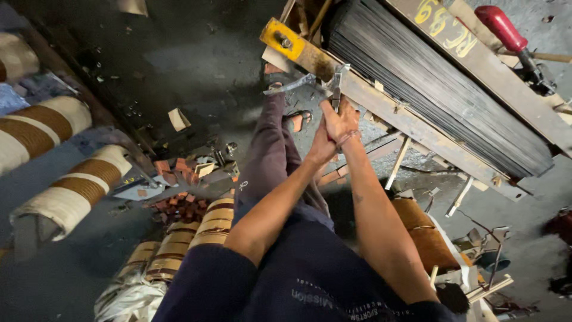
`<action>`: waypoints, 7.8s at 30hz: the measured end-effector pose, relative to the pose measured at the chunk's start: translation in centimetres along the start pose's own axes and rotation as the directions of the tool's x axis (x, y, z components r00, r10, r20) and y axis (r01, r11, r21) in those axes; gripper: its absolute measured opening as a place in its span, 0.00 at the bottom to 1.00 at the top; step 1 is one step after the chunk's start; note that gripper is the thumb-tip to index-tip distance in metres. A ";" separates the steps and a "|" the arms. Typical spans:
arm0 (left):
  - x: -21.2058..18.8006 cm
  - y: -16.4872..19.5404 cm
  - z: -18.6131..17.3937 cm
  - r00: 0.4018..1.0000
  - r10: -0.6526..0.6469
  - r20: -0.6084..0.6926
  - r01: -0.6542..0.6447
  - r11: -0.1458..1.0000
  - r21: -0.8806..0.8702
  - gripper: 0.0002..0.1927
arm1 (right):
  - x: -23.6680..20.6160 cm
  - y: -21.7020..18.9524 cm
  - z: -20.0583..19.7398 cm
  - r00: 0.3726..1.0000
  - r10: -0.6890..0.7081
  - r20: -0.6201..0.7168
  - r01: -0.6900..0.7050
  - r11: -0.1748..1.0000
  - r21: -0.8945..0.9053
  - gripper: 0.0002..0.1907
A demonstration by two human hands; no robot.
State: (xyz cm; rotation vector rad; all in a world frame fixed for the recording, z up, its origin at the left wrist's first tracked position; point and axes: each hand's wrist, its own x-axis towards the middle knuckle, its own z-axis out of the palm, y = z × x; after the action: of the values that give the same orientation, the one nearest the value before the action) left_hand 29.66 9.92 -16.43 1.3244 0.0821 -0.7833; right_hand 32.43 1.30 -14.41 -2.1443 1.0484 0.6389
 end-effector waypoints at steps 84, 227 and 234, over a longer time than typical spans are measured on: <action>-7.3 -4.8 15.8 0.802 0.427 0.418 -0.594 0.644 0.482 0.19 | -21.7 34.6 3.7 0.922 0.372 -0.110 -0.122 0.548 0.828 0.23; -14.6 -15.8 35.3 0.591 0.354 0.725 -0.807 0.280 0.521 0.15 | -29.8 58.5 -6.9 0.804 0.581 0.124 -0.564 0.680 0.468 0.30; -8.6 -10.4 44.4 0.623 0.371 0.689 -0.777 0.189 0.601 0.16 | -28.0 57.6 -6.1 0.887 0.460 0.044 -0.439 0.810 0.389 0.33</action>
State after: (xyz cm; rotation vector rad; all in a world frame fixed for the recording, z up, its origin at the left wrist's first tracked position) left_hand 1.02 -25.78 -8.56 1.9275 -1.3468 -0.3221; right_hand -29.54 -15.97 -11.54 -1.5777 1.5927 0.5275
